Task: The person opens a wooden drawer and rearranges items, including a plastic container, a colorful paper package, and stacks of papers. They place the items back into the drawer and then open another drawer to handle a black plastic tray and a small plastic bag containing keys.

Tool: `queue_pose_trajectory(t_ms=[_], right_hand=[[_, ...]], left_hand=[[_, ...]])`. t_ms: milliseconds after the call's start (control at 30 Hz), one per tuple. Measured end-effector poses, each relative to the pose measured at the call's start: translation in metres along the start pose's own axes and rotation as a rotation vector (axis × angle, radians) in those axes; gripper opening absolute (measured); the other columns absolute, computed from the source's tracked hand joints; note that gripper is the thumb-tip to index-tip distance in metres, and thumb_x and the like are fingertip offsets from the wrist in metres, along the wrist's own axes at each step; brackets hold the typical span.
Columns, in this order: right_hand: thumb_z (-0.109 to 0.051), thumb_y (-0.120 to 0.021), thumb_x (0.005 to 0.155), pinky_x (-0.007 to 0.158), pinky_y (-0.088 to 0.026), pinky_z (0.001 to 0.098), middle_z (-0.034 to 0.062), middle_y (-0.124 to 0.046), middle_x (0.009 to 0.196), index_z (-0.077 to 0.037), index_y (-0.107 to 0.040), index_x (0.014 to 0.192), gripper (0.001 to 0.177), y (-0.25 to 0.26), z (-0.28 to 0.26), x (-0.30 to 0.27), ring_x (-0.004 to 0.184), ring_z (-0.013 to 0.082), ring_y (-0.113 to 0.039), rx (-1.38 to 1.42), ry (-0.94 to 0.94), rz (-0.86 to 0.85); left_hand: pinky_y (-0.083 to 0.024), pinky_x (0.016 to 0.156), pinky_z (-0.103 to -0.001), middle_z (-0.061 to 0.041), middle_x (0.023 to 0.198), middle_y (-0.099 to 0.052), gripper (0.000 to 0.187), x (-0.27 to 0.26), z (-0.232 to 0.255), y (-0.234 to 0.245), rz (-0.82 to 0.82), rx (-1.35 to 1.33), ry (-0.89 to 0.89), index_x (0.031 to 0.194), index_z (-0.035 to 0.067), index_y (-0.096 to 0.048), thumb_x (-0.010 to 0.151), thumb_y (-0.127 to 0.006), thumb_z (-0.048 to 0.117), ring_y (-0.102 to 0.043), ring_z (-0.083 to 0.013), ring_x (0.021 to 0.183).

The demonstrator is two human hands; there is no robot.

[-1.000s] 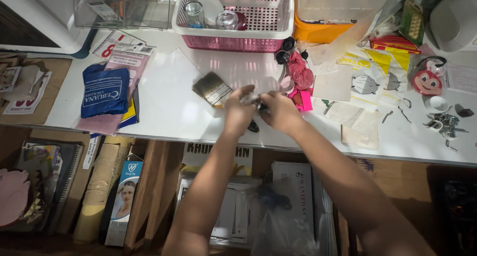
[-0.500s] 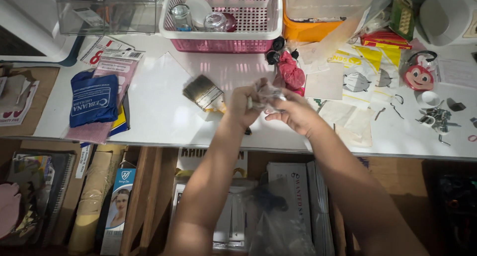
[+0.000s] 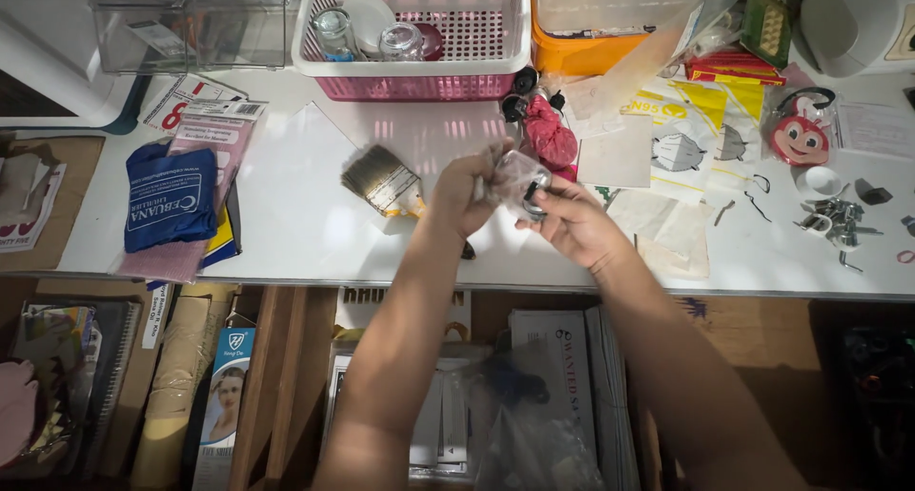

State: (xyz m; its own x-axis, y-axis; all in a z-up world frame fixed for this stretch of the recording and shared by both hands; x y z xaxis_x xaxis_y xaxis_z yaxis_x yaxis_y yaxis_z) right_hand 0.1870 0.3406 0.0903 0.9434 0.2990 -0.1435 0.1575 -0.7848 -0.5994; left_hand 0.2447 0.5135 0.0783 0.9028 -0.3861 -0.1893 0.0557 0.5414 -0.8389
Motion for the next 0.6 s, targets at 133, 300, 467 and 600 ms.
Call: queue_pose_trajectory(t_ms=[133, 300, 467, 600], right_hand=[[0.0, -0.067, 0.082, 0.056, -0.057, 0.0336, 0.0087, -0.067, 0.094, -0.009, -0.062, 0.127, 0.046, -0.014, -0.015, -0.005, 0.073, 0.0177, -0.067, 0.007, 0.03, -0.028], [0.007, -0.078, 0.076, 0.034, -0.041, 0.0181, 0.0104, -0.063, 0.092, -0.01, -0.049, 0.143, 0.075, -0.029, -0.019, -0.007, 0.055, 0.0111, -0.057, -0.26, 0.214, 0.084], [0.009, -0.081, 0.067, 0.057, -0.05, 0.0228, 0.002, -0.059, 0.082, -0.006, -0.069, 0.099, 0.038, 0.001, -0.002, 0.004, 0.074, 0.0135, -0.06, -0.507, 0.255, 0.282], [0.012, -0.071, 0.072, 0.056, -0.052, 0.0235, 0.0042, -0.061, 0.081, -0.006, -0.071, 0.1, 0.033, -0.003, -0.003, 0.002, 0.071, 0.0151, -0.063, -0.409, 0.205, 0.265]], left_hand=[[-0.046, 0.054, -0.021, -0.005, 0.091, -0.069, 0.054, 0.011, -0.001, 0.001, 0.027, 0.043, 0.0, 0.118, -0.001, -0.066, 0.069, -0.044, -0.009, -0.061, -0.0134, 0.066], [-0.046, 0.056, -0.023, -0.006, 0.087, -0.066, 0.05, 0.007, -0.002, -0.007, 0.078, 0.062, 0.043, 0.111, -0.001, -0.069, 0.067, -0.047, -0.006, -0.06, -0.0188, 0.067], [-0.043, 0.053, -0.022, -0.002, 0.085, -0.067, 0.036, 0.019, -0.006, 0.01, 0.142, 0.053, 0.047, 0.102, 0.006, -0.071, 0.071, -0.056, -0.002, -0.059, -0.0153, 0.064], [-0.04, 0.055, -0.02, 0.001, 0.083, -0.061, 0.023, -0.001, -0.006, -0.009, 0.083, 0.132, -0.012, 0.097, 0.009, -0.072, 0.079, -0.069, -0.004, -0.057, -0.0113, 0.067]])
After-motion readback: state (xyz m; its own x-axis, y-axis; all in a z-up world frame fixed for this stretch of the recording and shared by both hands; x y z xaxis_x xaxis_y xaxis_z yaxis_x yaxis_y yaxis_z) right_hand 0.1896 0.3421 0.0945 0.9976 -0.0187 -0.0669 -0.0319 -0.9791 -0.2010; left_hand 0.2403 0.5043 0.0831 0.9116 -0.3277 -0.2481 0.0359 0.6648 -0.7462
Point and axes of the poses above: each hand's wrist, its own x-axis towards the middle knuckle, its own y-axis out of the back of the hand, z = x × y, the point moved 2 cm from there along x, towards the middle knuckle
